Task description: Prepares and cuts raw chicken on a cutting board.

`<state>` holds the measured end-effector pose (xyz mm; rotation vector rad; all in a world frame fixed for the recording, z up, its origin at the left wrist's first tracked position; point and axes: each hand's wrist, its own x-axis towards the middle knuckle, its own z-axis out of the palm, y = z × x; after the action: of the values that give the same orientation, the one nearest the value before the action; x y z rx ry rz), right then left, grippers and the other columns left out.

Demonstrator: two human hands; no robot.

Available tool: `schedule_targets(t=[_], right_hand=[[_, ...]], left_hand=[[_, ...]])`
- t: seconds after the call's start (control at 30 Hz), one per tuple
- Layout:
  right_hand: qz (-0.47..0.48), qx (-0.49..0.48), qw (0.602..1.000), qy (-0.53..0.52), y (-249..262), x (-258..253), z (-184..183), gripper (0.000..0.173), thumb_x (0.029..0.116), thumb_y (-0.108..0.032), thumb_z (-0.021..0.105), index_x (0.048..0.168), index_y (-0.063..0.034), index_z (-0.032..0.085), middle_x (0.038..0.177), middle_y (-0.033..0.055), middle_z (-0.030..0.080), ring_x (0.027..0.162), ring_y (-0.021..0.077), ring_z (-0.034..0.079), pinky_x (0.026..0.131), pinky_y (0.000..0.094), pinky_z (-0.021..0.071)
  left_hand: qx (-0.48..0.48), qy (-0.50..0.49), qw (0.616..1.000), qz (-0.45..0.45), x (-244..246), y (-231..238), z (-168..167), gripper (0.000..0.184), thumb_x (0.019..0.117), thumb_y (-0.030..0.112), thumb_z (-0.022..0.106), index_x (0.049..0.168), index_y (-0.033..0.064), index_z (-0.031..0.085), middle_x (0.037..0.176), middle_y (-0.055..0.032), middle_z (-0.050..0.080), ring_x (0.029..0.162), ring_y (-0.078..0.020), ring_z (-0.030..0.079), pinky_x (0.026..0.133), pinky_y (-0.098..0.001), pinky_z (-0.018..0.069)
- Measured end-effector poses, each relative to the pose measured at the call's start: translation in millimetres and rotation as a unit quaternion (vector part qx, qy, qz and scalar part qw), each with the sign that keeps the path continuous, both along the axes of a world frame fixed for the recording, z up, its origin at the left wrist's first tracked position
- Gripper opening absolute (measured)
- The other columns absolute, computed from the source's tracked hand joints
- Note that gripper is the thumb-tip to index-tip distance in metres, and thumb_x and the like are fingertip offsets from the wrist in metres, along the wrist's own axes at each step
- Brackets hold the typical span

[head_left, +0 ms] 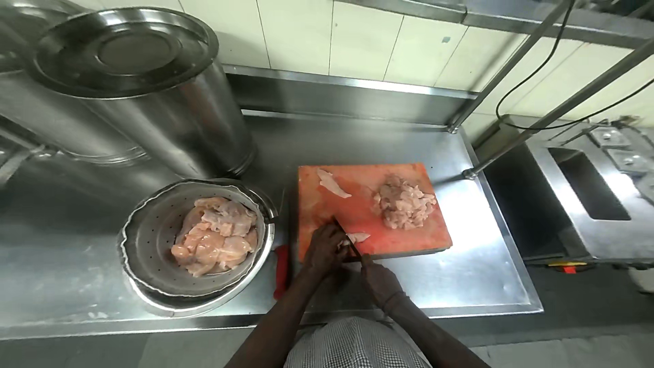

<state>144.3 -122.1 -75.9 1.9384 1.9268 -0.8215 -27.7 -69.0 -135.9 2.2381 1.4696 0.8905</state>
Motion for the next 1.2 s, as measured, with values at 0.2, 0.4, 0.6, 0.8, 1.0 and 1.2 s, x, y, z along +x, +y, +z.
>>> schedule_targets(t=[0.2,0.4,0.6,0.8,1.0,1.2], right_hand=[[-0.03,-0.065,0.997,-0.017,-48,40,-11,0.039,0.1085,-0.029,0.04,0.141,-0.0083,0.045,0.11,0.0197,0.07,0.106,0.0383,0.07,0.089,0.0538,0.0556],[-0.143,0.048,0.986,0.069,-39,72,2,0.035,0.1103,-0.027,0.04,0.134,-0.0052,0.053,0.092,0.018,0.07,0.089,0.0364,0.071,0.081,0.0533,0.0566],[-0.149,0.067,0.978,0.131,-42,80,8,0.028,0.1094,-0.027,0.044,0.124,-0.007,0.057,0.081,0.0122,0.064,0.075,0.0297,0.067,0.073,0.0487,0.0553],[-0.169,0.068,0.966,0.182,-44,75,7,0.027,0.1089,-0.028,0.045,0.121,-0.0071,0.058,0.078,0.0104,0.062,0.071,0.0275,0.064,0.07,0.0473,0.054],[-0.1,0.045,0.984,0.142,-41,62,1,0.032,0.1091,-0.031,0.042,0.127,-0.009,0.056,0.086,0.0133,0.067,0.082,0.0317,0.069,0.077,0.0503,0.0556],[-0.106,-0.016,0.991,0.086,-40,61,-8,0.033,0.1105,-0.03,0.04,0.132,-0.0082,0.053,0.097,0.0173,0.07,0.096,0.0356,0.071,0.086,0.0519,0.0554]], left_hand=[[-0.044,-0.034,0.998,-0.007,-4,-2,8,0.027,0.0855,0.026,0.08,0.106,0.0094,0.075,0.114,-0.0112,0.069,0.112,-0.0301,0.063,0.1,-0.0503,0.0511],[-0.129,0.021,0.99,0.048,-21,-6,25,0.032,0.0913,0.025,0.075,0.115,0.0037,0.073,0.129,-0.0181,0.063,0.122,-0.0392,0.058,0.102,-0.0569,0.0495],[-0.21,0.061,0.976,0.02,0,-5,52,0.018,0.0902,0.015,0.074,0.101,0.0017,0.07,0.103,-0.0161,0.07,0.104,-0.0342,0.067,0.093,-0.0537,0.0542],[-0.294,-0.285,0.91,0.061,26,-9,92,0.019,0.0918,0.008,0.076,0.102,0.0015,0.061,0.087,-0.0133,0.064,0.07,-0.0222,0.062,0.063,-0.0384,0.0547],[-0.326,-0.048,0.942,0.066,20,2,61,0.029,0.0911,0.016,0.076,0.112,-0.0011,0.066,0.105,-0.0193,0.067,0.096,-0.0329,0.068,0.089,-0.0515,0.0566],[-0.317,0.07,0.943,0.079,18,-11,69,0.029,0.0948,0.024,0.073,0.116,0.0049,0.068,0.115,-0.0184,0.066,0.103,-0.0344,0.068,0.088,-0.0545,0.0569]])
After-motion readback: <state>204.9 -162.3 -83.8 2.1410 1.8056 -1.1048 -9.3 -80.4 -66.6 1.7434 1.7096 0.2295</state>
